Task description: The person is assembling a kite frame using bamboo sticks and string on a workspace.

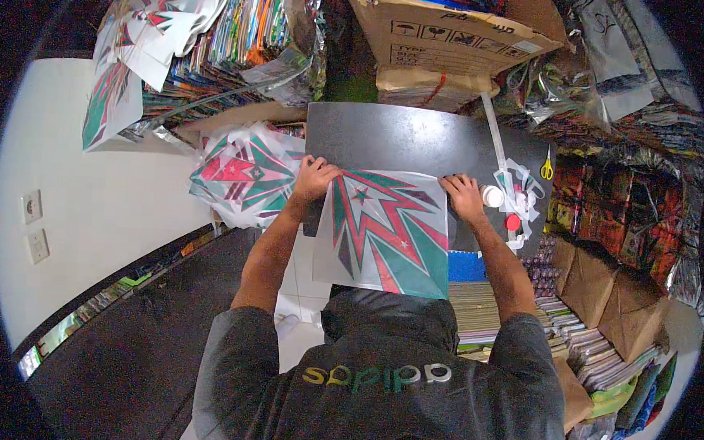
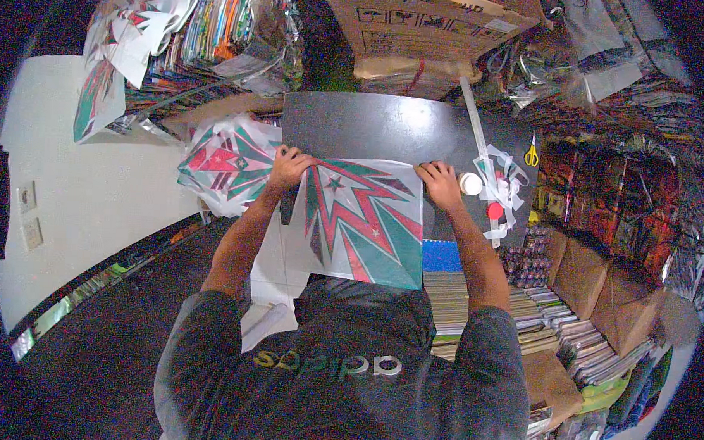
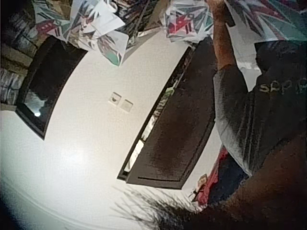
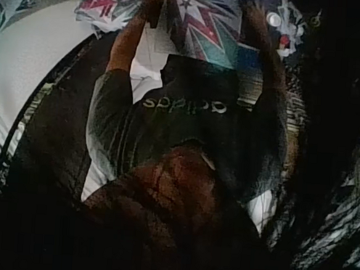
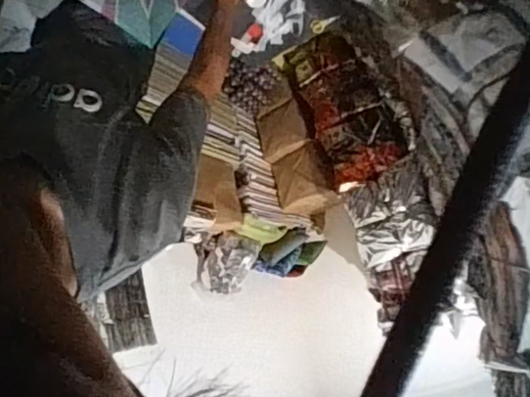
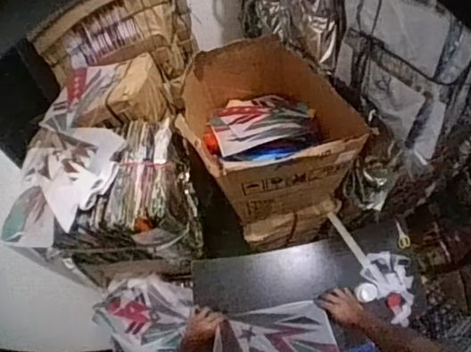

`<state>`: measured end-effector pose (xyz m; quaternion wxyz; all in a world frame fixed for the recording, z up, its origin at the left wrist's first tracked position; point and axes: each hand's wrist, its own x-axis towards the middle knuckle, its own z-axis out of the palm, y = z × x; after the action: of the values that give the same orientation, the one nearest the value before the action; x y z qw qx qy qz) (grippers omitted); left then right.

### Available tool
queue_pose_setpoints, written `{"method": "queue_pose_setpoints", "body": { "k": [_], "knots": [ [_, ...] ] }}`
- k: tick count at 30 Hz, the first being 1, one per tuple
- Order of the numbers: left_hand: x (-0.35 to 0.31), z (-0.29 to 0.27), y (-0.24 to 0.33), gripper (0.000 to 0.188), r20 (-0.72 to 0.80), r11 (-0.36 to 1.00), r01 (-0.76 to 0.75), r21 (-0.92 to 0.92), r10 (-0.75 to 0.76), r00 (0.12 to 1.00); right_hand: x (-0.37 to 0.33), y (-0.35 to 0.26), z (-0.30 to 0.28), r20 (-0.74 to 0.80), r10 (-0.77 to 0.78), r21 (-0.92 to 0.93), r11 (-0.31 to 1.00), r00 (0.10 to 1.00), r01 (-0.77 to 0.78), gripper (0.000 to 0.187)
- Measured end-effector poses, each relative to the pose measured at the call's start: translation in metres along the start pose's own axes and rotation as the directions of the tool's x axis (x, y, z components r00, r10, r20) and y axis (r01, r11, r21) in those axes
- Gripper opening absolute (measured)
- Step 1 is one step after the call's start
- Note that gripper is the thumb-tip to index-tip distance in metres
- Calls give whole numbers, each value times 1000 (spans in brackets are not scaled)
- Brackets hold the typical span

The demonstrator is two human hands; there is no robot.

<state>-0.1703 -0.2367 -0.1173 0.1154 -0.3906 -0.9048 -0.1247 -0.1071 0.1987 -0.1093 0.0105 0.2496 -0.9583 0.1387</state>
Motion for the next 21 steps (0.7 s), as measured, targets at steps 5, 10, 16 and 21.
{"method": "queue_pose_setpoints", "body": {
  "k": [5,10,16,21],
  "knots": [
    [0,0,-2,17,54,1000,-24,-1,24,998,-2,-14,0,12,51,-67,996,999,-50,40],
    [4,-3,-7,18,80,996,-85,-7,85,993,-2,-27,0,51,152,-199,970,987,-139,37],
    [2,-1,-20,22,85,979,-201,-17,202,976,7,-52,-10,70,286,-277,926,956,-257,37],
    [-5,-14,-28,35,162,966,-258,-25,259,952,15,-65,-20,142,372,-326,893,917,-311,35]
  ]
}}
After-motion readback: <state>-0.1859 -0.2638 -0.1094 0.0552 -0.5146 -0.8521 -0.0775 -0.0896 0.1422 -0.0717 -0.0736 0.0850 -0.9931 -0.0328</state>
